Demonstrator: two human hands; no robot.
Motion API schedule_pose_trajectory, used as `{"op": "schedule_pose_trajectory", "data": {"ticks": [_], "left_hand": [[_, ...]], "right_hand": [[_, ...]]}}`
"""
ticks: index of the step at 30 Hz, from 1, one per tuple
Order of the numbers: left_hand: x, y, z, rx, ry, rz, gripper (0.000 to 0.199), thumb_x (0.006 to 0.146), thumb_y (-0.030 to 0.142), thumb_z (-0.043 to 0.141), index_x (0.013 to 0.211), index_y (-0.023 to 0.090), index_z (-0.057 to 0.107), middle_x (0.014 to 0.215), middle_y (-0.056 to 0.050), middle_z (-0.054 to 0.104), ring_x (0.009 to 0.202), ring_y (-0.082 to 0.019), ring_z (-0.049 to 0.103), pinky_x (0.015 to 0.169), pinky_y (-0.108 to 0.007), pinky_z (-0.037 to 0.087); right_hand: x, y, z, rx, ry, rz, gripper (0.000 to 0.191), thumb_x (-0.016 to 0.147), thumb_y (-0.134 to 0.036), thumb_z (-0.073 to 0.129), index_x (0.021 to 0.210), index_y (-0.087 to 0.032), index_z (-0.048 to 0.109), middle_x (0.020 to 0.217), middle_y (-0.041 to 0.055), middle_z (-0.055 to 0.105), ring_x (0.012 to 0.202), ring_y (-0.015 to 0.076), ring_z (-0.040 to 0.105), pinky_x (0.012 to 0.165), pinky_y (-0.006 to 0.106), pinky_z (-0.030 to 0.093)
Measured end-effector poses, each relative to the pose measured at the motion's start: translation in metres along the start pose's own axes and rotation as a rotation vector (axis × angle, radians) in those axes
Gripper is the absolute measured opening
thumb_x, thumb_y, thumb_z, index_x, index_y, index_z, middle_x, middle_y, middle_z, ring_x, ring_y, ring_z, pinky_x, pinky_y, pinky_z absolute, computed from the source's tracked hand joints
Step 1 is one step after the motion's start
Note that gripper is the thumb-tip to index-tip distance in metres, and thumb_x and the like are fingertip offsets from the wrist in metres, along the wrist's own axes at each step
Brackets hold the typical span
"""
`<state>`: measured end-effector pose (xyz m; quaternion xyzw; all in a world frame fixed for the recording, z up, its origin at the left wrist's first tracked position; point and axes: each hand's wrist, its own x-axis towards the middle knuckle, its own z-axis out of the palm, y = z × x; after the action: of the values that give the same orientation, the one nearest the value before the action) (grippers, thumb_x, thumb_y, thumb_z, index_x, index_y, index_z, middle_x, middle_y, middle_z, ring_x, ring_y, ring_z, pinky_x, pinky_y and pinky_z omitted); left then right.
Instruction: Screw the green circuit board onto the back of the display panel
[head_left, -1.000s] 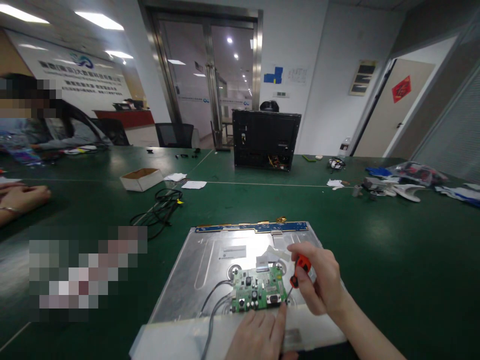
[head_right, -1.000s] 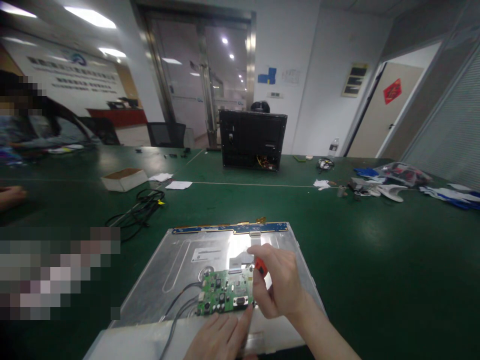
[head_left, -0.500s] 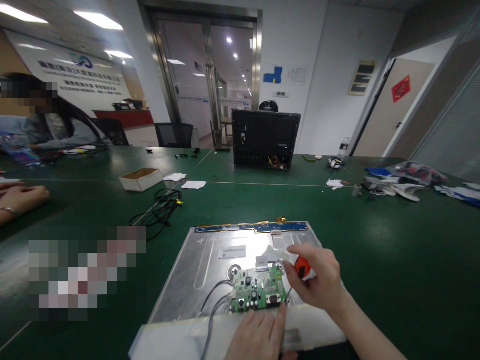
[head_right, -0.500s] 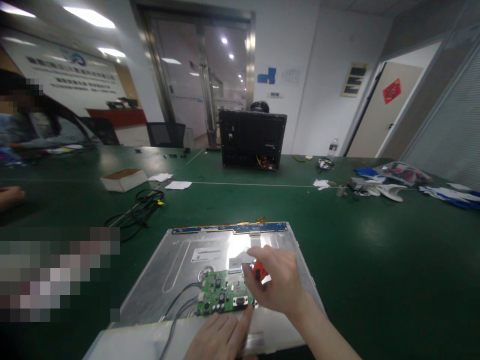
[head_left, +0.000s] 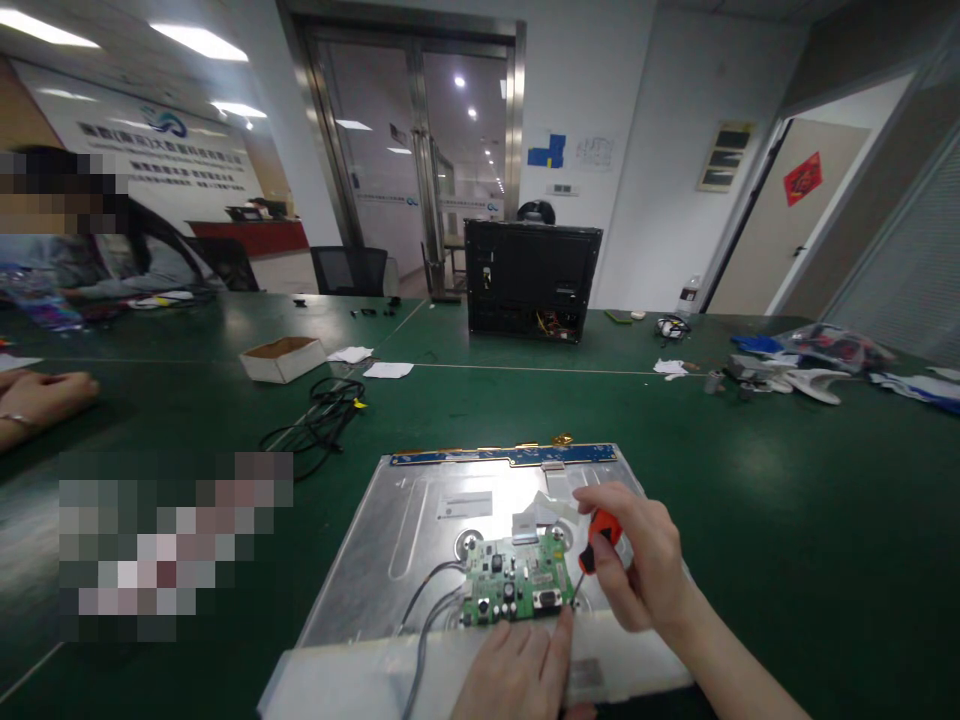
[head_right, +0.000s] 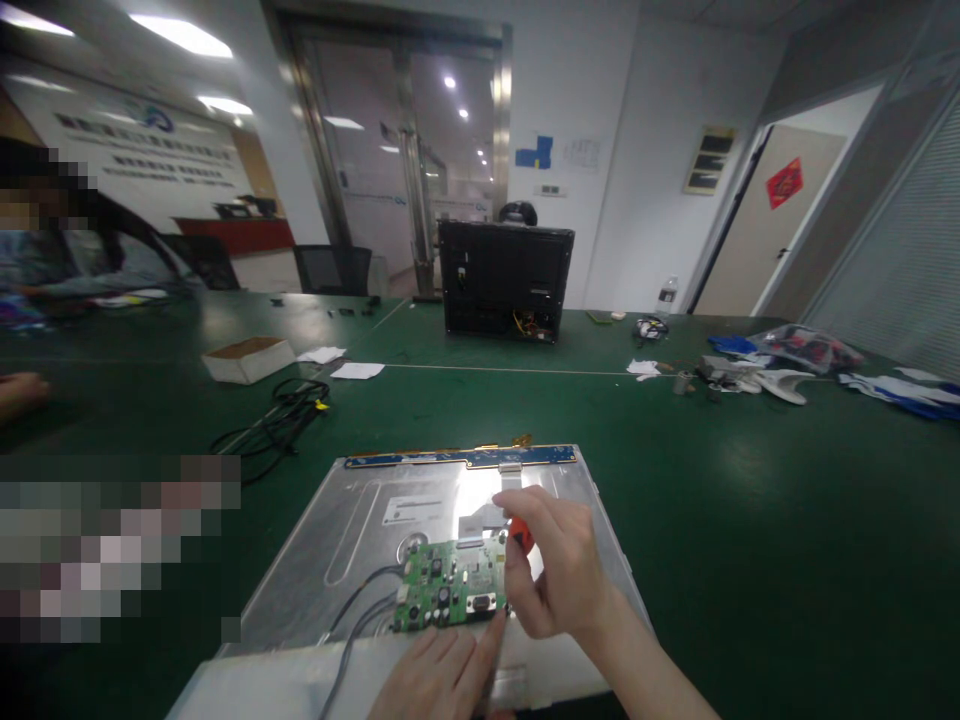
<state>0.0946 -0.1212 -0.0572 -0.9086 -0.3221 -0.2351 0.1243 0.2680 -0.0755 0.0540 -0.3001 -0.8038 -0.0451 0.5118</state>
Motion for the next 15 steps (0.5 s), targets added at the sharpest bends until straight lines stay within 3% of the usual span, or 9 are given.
{"op": "schedule_pose_trajectory", "data": {"ticks": [7,15], "left_hand": [[0.0005,-0.0001,0.0010,-0.018,0.027,0.009,0.049,0.098,0.048,0.033,0.118,0.006,0.049,0.073,-0.005,0.064,0.062,-0.019,0.059,0.057,-0.030,0.043],[0.0015,-0.0005,-0.0001,-0.022,0.041,0.004,0.050,0.097,0.051,0.035,0.117,0.007,0.048,0.068,-0.003,0.063,0.060,-0.019,0.059,0.055,-0.029,0.043]], "right_hand": [[-0.0026,0.0017,0.0051,-0.111,0.035,0.005,0.030,0.079,-0.013,0.049,0.108,-0.019,0.050,0.063,-0.0032,0.056,0.047,0.0118,0.051,0.046,0.024,0.040],[-0.0071,0.0053,0.0086,-0.151,0.032,-0.006,0.024,0.083,-0.019,0.056,0.106,-0.020,0.052,0.063,-0.0040,0.055,0.049,0.0115,0.050,0.048,0.024,0.037]]}}
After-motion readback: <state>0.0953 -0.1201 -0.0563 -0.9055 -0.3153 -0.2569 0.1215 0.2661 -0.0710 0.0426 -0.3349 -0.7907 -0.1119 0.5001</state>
